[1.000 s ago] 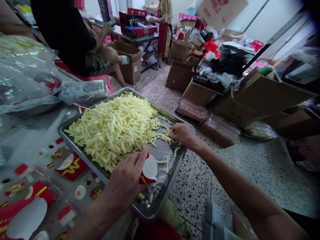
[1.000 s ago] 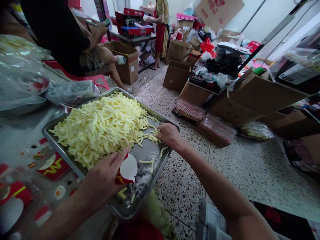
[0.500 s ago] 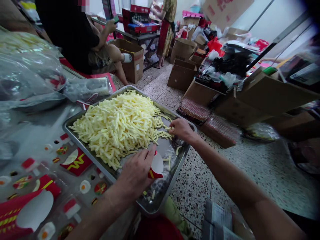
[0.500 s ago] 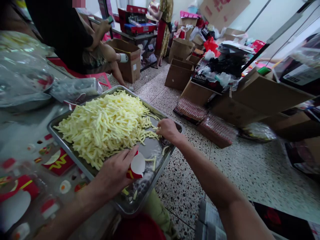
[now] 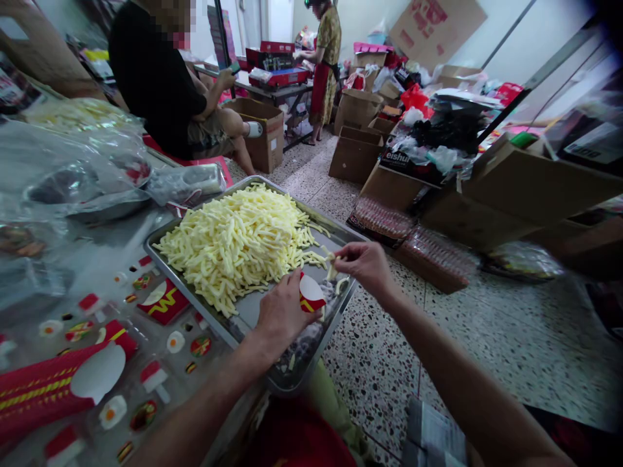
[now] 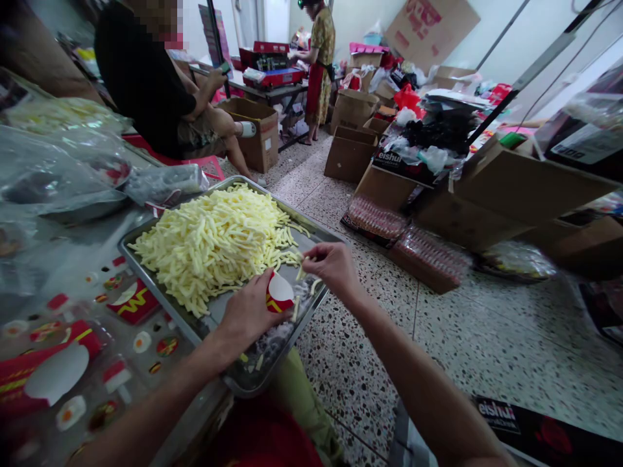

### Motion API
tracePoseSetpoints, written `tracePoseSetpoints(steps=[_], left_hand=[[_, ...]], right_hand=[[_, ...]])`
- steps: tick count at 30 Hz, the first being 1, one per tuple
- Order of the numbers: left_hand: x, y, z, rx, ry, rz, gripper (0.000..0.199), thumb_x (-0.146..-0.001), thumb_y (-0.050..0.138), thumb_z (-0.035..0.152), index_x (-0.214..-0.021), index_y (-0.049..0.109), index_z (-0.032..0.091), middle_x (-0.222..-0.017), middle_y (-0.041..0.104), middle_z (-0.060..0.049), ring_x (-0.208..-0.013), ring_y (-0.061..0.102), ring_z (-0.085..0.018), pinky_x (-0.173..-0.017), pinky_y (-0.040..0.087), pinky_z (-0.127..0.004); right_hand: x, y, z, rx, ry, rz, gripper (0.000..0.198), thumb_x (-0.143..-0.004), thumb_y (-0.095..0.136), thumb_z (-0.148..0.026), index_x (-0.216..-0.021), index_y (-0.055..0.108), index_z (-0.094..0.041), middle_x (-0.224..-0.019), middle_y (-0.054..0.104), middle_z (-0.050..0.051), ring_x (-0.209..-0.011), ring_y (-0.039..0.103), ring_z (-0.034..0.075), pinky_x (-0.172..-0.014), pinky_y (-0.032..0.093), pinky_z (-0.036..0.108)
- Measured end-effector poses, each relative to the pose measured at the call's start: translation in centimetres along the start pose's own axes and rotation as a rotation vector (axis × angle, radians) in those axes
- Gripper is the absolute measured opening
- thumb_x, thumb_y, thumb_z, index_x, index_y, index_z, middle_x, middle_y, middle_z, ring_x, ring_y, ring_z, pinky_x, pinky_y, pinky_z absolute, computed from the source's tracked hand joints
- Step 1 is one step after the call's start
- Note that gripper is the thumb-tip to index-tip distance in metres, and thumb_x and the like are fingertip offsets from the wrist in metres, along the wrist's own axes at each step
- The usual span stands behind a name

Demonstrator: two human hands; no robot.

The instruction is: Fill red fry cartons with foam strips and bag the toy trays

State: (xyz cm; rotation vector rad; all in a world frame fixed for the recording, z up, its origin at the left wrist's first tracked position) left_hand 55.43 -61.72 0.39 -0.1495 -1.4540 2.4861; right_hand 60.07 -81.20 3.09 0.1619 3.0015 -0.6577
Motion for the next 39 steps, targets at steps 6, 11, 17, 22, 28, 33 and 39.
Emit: tracePoseSetpoints(steps=[6,11,17,22,28,33,39], left_hand=[[-0.4,2.4,0.9,0.031,0.069,0.146,0.068,-0.078,0.072,0.029,-0.138,0.044,0.015,-0.128,0.062,-0.014,-0.114,0.063,-0.027,-0.094,0.051,-0.036],[-0.1,1.8,0.6,-0.061,0.118,0.192,0.055,-0.082,0.062,0.017,-0.134,0.046,0.015,-0.122,0.063,-0.014,-0.112,0.062,-0.028,-0.096,0.05,-0.04],[-0.5,1.4,0.1,0.152,0.294,0.217,0.051,-0.076,0.063,0.011,-0.125,0.049,0.018,-0.117,0.065,-0.01,-0.115,0.061,-0.025,-0.102,0.049,-0.039],[-1.1,1.7,-1.5,0.338,0.282,0.189,0.077,-0.061,0.085,0.02,-0.128,0.048,0.019,-0.127,0.063,-0.01,-0.121,0.059,-0.028,-0.108,0.046,-0.046],[-1.6,-0.1,-2.1,0.46,0.157,0.077,0.091,-0.055,0.093,0.028,-0.133,0.049,0.019,-0.133,0.061,-0.013,-0.123,0.059,-0.029,-0.107,0.046,-0.049],[-0.5,-0.7,-2.8,0.374,0.068,-0.018,0.096,-0.052,0.094,0.033,-0.136,0.048,0.022,-0.134,0.062,-0.012,-0.121,0.061,-0.032,-0.103,0.049,-0.05],[0.0,-0.9,-2.8,0.229,0.006,-0.001,0.093,-0.056,0.093,0.037,-0.136,0.047,0.022,-0.132,0.063,-0.012,-0.119,0.063,-0.031,-0.099,0.05,-0.044]], right_hand=[[5.5,4.4,0.9,0.272,-0.031,-0.02,0.01,-0.082,0.065,-0.02,-0.081,0.075,-0.017,-0.078,0.069,0.005,-0.069,0.061,0.016,-0.065,0.048,0.028],[6.7,4.7,-1.0,0.432,-0.225,-0.304,0.025,-0.097,0.048,-0.018,-0.1,0.073,-0.018,-0.1,0.065,0.009,-0.084,0.06,0.017,-0.078,0.048,0.03],[6.8,4.8,-2.8,0.353,-0.214,-0.202,0.018,-0.088,0.057,-0.012,-0.079,0.071,-0.021,-0.081,0.067,0.002,-0.076,0.061,0.016,-0.073,0.046,0.029],[5.7,4.6,-3.1,0.079,-0.105,-0.282,0.011,-0.078,0.07,-0.017,-0.074,0.061,-0.02,-0.074,0.066,-0.002,-0.068,0.059,0.013,-0.062,0.044,0.024],[0.9,1.7,-1.0,0.095,-0.122,-0.055,0.02,-0.085,0.071,-0.036,-0.094,0.071,-0.018,-0.083,0.069,0.004,-0.066,0.058,0.014,-0.061,0.046,0.027],[-2.7,3.7,1.5,0.792,-0.195,-0.223,0.019,-0.084,0.067,-0.027,-0.098,0.077,-0.016,-0.098,0.071,0.009,-0.082,0.063,0.018,-0.072,0.045,0.029],[-3.7,4.5,2.3,1.143,0.009,-0.194,0.021,-0.082,0.066,-0.033,-0.083,0.077,-0.015,-0.084,0.074,0.012,-0.075,0.065,0.022,-0.061,0.038,0.03]])
Point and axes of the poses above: each hand's wrist, its own x-axis away from the middle knuckle, its own y-axis out of the palm, z = x × y, the point moved 4 cm from there along -x, towards the middle knuckle
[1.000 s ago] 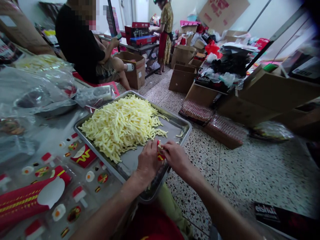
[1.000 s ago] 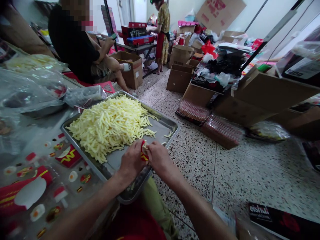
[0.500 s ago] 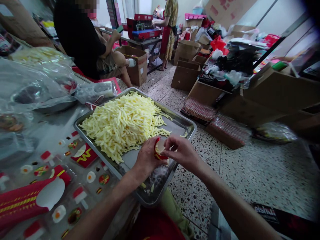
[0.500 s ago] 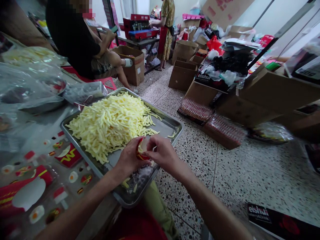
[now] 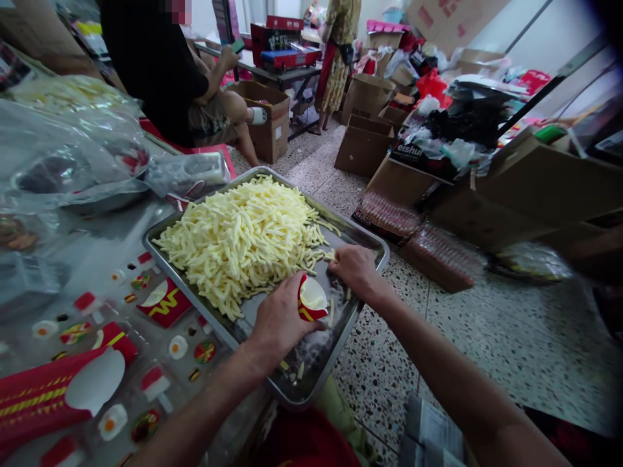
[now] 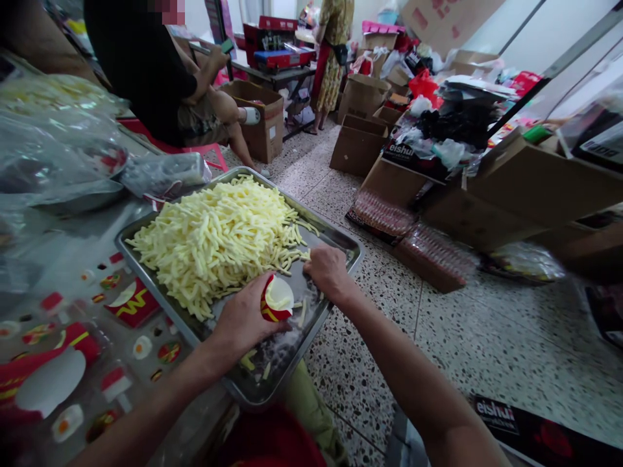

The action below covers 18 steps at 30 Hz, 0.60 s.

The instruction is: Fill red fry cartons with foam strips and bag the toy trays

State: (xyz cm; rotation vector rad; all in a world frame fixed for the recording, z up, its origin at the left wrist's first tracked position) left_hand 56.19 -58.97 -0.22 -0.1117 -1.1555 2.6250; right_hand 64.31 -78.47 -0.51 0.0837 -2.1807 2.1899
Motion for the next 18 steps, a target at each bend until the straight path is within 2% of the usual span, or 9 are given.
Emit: tracePoseSetpoints(steps=[2,6,8,13,16,18], left_hand=[[0.0,0.0,0.2,-0.058,-0.01,0.007,0.091,-0.058,0.092,0.038,-0.136,0.047,0.022,-0.13,0.064,-0.012,-0.117,0.064,-0.032,-0.096,0.051,-0.044],[-0.1,0.4,0.4,-0.15,-0.032,0.003,0.088,-0.058,0.091,0.039,-0.134,0.048,0.023,-0.126,0.066,-0.011,-0.112,0.066,-0.033,-0.091,0.052,-0.042],[-0.1,0.8,0.7,-0.17,-0.012,0.014,0.089,-0.059,0.091,0.038,-0.134,0.047,0.022,-0.126,0.066,-0.011,-0.111,0.066,-0.032,-0.09,0.052,-0.041],[0.5,2.0,2.0,-0.136,0.17,0.044,0.07,-0.067,0.08,0.022,-0.13,0.048,0.018,-0.126,0.065,-0.011,-0.115,0.063,-0.028,-0.099,0.05,-0.04],[1.7,2.2,1.8,-0.143,0.205,0.045,0.061,-0.067,0.073,0.014,-0.124,0.052,0.02,-0.118,0.067,-0.01,-0.111,0.064,-0.028,-0.098,0.051,-0.041],[2.5,2.1,1.3,-0.108,0.221,0.026,0.064,-0.066,0.075,0.014,-0.125,0.052,0.021,-0.116,0.067,-0.009,-0.109,0.064,-0.027,-0.096,0.052,-0.042]], right_hand=[[0.6,-0.6,1.0,-0.072,0.034,0.034,0.019,-0.079,0.069,-0.033,-0.08,0.077,-0.016,-0.077,0.073,0.009,-0.071,0.064,0.02,-0.06,0.036,0.029],[3.4,-2.6,2.3,-0.383,0.055,0.117,0.011,-0.076,0.071,-0.029,-0.075,0.075,-0.019,-0.067,0.069,0.001,-0.062,0.06,0.014,-0.058,0.036,0.025],[5.3,-3.5,1.2,-0.425,-0.034,0.104,0.008,-0.076,0.071,-0.028,-0.076,0.075,-0.02,-0.067,0.069,0.0,-0.061,0.059,0.014,-0.057,0.036,0.025],[10.0,-3.2,-3.9,-0.23,-0.311,0.012,0.015,-0.087,0.061,-0.019,-0.076,0.072,-0.018,-0.08,0.07,0.009,-0.07,0.06,0.018,-0.061,0.038,0.03],[12.0,-2.3,-5.8,-0.457,-0.469,0.011,0.014,-0.086,0.06,-0.01,-0.083,0.072,-0.017,-0.095,0.071,0.01,-0.087,0.062,0.02,-0.074,0.044,0.029],[12.6,-2.1,-6.1,-0.667,-0.572,-0.015,0.015,-0.084,0.063,-0.007,-0.082,0.073,-0.018,-0.102,0.071,0.007,-0.095,0.062,0.019,-0.08,0.045,0.027]])
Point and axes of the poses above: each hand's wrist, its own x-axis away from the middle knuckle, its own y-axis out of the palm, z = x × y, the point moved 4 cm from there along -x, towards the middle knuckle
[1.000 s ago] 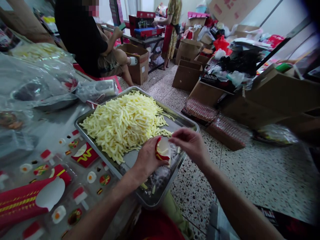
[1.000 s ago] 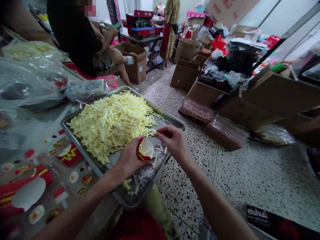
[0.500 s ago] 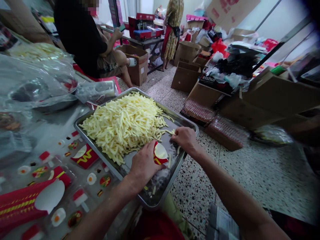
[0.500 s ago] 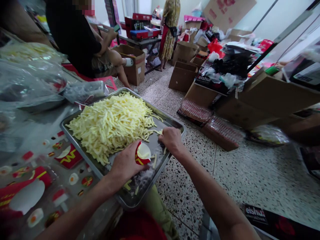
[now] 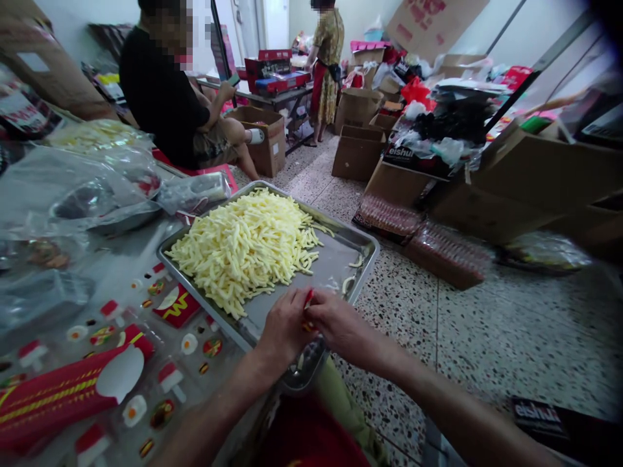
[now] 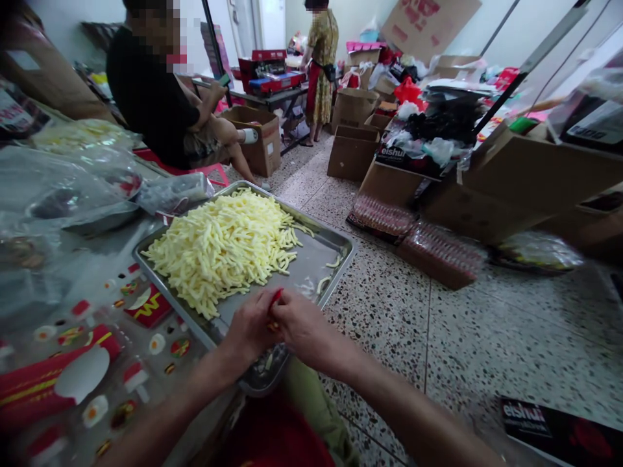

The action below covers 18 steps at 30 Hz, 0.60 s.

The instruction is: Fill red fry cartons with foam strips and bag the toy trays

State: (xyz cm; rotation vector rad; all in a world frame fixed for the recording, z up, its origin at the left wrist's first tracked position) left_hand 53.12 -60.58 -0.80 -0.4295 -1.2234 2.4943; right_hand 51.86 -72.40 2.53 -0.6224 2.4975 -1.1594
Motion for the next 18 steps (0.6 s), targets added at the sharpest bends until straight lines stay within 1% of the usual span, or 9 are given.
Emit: tracePoseSetpoints(steps=[2,4,6,7,9,10,12,15,18], left_hand=[[0.7,-0.3,-0.5,0.054,0.019,-0.017,0.072,-0.065,0.079,0.016,-0.13,0.049,0.022,-0.121,0.065,-0.008,-0.112,0.063,-0.027,-0.097,0.052,-0.042],[1.0,-0.8,-1.1,0.091,0.011,-0.019,0.08,-0.065,0.084,0.021,-0.136,0.046,0.022,-0.127,0.063,-0.01,-0.118,0.06,-0.028,-0.102,0.05,-0.044],[1.0,-1.5,-1.8,0.104,-0.019,-0.004,0.087,-0.063,0.088,0.025,-0.138,0.044,0.02,-0.131,0.061,-0.011,-0.123,0.057,-0.03,-0.106,0.047,-0.046],[0.9,-1.9,-2.1,0.108,-0.032,0.003,0.09,-0.062,0.089,0.026,-0.139,0.044,0.02,-0.131,0.06,-0.012,-0.124,0.056,-0.03,-0.107,0.046,-0.047],[0.6,-2.5,-2.6,0.121,-0.029,0.003,0.093,-0.061,0.09,0.028,-0.141,0.043,0.02,-0.132,0.059,-0.012,-0.123,0.056,-0.03,-0.108,0.046,-0.047],[0.5,-2.7,-2.8,0.128,-0.017,-0.002,0.094,-0.062,0.09,0.028,-0.142,0.042,0.02,-0.131,0.06,-0.012,-0.123,0.056,-0.03,-0.107,0.046,-0.047],[0.4,-3.1,-3.0,0.135,0.004,-0.003,0.094,-0.063,0.09,0.028,-0.143,0.041,0.021,-0.131,0.06,-0.012,-0.121,0.057,-0.03,-0.106,0.046,-0.046],[0.5,-3.1,-3.4,0.136,0.005,0.016,0.094,-0.063,0.089,0.025,-0.144,0.041,0.021,-0.13,0.06,-0.011,-0.119,0.057,-0.03,-0.105,0.047,-0.046],[0.6,-2.8,-3.4,0.132,0.006,0.001,0.094,-0.064,0.088,0.024,-0.144,0.04,0.022,-0.128,0.061,-0.011,-0.117,0.058,-0.03,-0.103,0.049,-0.046]], right_hand=[[-0.2,-0.3,0.5,-0.146,-0.012,-0.052,0.015,-0.084,0.065,-0.009,-0.081,0.075,-0.02,-0.096,0.072,0.003,-0.088,0.063,0.016,-0.078,0.046,0.026],[-1.2,-1.4,2.0,-0.184,0.066,-0.1,0.011,-0.085,0.071,-0.017,-0.088,0.078,-0.024,-0.082,0.072,-0.001,-0.073,0.062,0.014,-0.071,0.045,0.025],[-3.0,-3.3,4.2,-0.112,0.144,-0.026,0.015,-0.084,0.074,-0.025,-0.098,0.079,-0.025,-0.08,0.073,-0.001,-0.068,0.061,0.014,-0.068,0.044,0.027],[-4.2,-4.2,5.3,-0.034,0.141,0.039,0.017,-0.086,0.073,-0.027,-0.102,0.078,-0.024,-0.085,0.074,0.001,-0.072,0.061,0.015,-0.07,0.045,0.028],[-6.5,-5.5,7.1,0.17,0.033,0.112,0.018,-0.091,0.067,-0.024,-0.106,0.077,-0.023,-0.101,0.075,0.006,-0.088,0.062,0.018,-0.081,0.043,0.032],[-7.5,-5.6,7.8,0.284,-0.042,0.096,0.019,-0.092,0.065,-0.022,-0.107,0.077,-0.024,-0.106,0.074,0.007,-0.095,0.061,0.02,-0.086,0.041,0.034],[-8.7,-5.1,9.2,0.477,-0.166,-0.012,0.019,-0.095,0.061,-0.021,-0.106,0.076,-0.025,-0.107,0.074,0.007,-0.102,0.058,0.023,-0.089,0.037,0.037],[-8.5,-4.4,10.8,0.622,-0.225,-0.134,0.019,-0.097,0.057,-0.021,-0.099,0.075,-0.025,-0.1,0.074,0.006,-0.097,0.057,0.022,-0.084,0.035,0.036],[-7.0,-4.7,11.7,0.613,-0.202,-0.14,0.021,-0.098,0.055,-0.018,-0.099,0.075,-0.025,-0.098,0.074,0.005,-0.089,0.058,0.02,-0.078,0.035,0.034]])
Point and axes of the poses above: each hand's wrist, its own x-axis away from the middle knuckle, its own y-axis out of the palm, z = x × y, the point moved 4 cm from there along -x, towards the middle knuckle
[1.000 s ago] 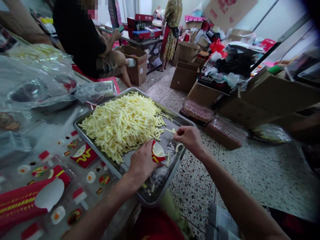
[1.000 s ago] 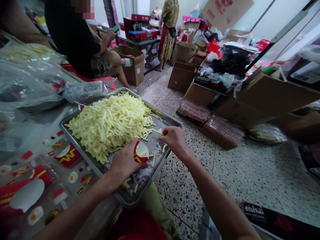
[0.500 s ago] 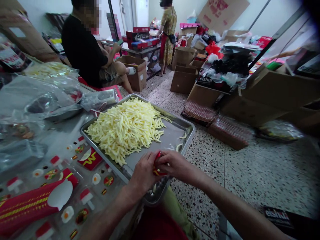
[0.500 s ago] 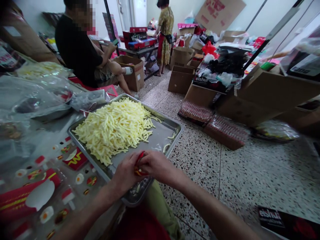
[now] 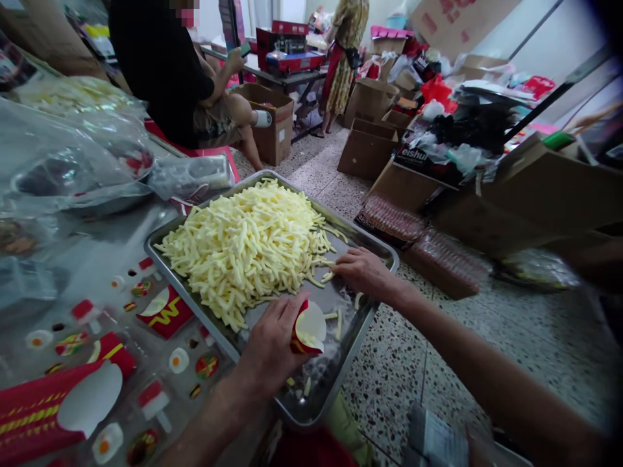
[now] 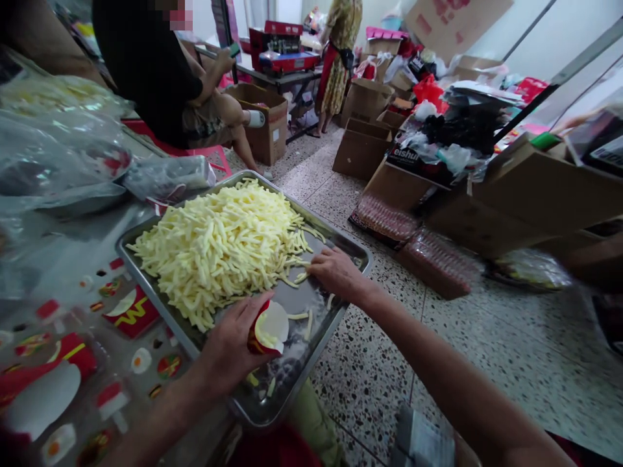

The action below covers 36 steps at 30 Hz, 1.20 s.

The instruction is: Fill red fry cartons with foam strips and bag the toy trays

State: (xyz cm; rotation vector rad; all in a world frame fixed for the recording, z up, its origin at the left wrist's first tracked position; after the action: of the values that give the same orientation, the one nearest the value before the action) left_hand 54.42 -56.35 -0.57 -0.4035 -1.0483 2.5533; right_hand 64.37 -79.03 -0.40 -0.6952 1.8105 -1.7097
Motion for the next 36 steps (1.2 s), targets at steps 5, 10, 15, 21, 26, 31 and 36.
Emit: tracePoseSetpoints(steps=[5,10,15,21,26,31,36], left_hand=[[-0.5,0.1,0.3,-0.032,-0.01,-0.015,0.095,-0.062,0.09,0.027,-0.144,0.041,0.022,-0.129,0.061,-0.011,-0.118,0.058,-0.031,-0.103,0.049,-0.047],[-0.5,-0.6,0.2,-0.046,-0.007,-0.015,0.093,-0.064,0.088,0.026,-0.144,0.041,0.022,-0.131,0.06,-0.011,-0.12,0.057,-0.03,-0.105,0.047,-0.046],[-0.5,-0.7,0.4,-0.049,0.004,-0.015,0.095,-0.064,0.089,0.028,-0.145,0.04,0.023,-0.132,0.06,-0.011,-0.12,0.057,-0.03,-0.105,0.048,-0.046],[-0.5,-0.4,0.6,-0.108,-0.068,-0.006,0.095,-0.061,0.09,0.029,-0.144,0.043,0.021,-0.128,0.063,-0.011,-0.118,0.059,-0.031,-0.103,0.049,-0.047],[0.5,-1.0,-0.2,-0.119,-0.122,-0.001,0.094,-0.061,0.089,0.023,-0.143,0.044,0.02,-0.133,0.061,-0.011,-0.121,0.058,-0.03,-0.107,0.047,-0.046],[0.7,-1.5,-0.4,-0.112,-0.129,0.003,0.094,-0.06,0.09,0.026,-0.143,0.045,0.019,-0.134,0.061,-0.011,-0.124,0.057,-0.03,-0.109,0.045,-0.046],[0.2,-1.5,-0.4,-0.11,-0.125,0.012,0.094,-0.063,0.089,0.033,-0.144,0.044,0.02,-0.136,0.06,-0.013,-0.125,0.056,-0.031,-0.11,0.044,-0.047]], right_hand=[[1.3,-0.4,1.1,-0.126,0.067,0.063,0.016,-0.091,0.069,-0.027,-0.106,0.074,-0.025,-0.107,0.072,0.005,-0.093,0.06,0.02,-0.08,0.041,0.033],[0.7,-1.1,0.6,-0.126,-0.046,-0.016,0.021,-0.093,0.066,-0.028,-0.113,0.073,-0.03,-0.116,0.071,0.004,-0.097,0.059,0.02,-0.084,0.042,0.033],[0.5,-0.1,-1.2,0.0,-0.105,-0.111,0.015,-0.094,0.062,-0.024,-0.084,0.073,-0.022,-0.091,0.071,0.007,-0.084,0.055,0.019,-0.076,0.038,0.032],[0.8,0.3,-1.1,-0.109,-0.031,-0.046,0.015,-0.089,0.063,-0.015,-0.081,0.075,-0.021,-0.087,0.071,0.005,-0.076,0.057,0.016,-0.071,0.038,0.029],[1.9,-1.7,-0.4,-0.31,0.036,-0.019,0.029,-0.082,0.068,-0.011,-0.107,0.074,-0.025,-0.102,0.073,0.003,-0.091,0.064,0.017,-0.08,0.043,0.029],[1.6,-2.1,-2.0,-0.243,0.06,-0.014,0.03,-0.079,0.076,-0.023,-0.109,0.074,-0.025,-0.112,0.071,0.006,-0.095,0.061,0.02,-0.079,0.043,0.03],[1.2,-0.3,-3.4,-0.043,0.042,-0.118,0.022,-0.092,0.061,-0.019,-0.073,0.072,-0.02,-0.087,0.071,0.005,-0.078,0.054,0.017,-0.069,0.035,0.03]])
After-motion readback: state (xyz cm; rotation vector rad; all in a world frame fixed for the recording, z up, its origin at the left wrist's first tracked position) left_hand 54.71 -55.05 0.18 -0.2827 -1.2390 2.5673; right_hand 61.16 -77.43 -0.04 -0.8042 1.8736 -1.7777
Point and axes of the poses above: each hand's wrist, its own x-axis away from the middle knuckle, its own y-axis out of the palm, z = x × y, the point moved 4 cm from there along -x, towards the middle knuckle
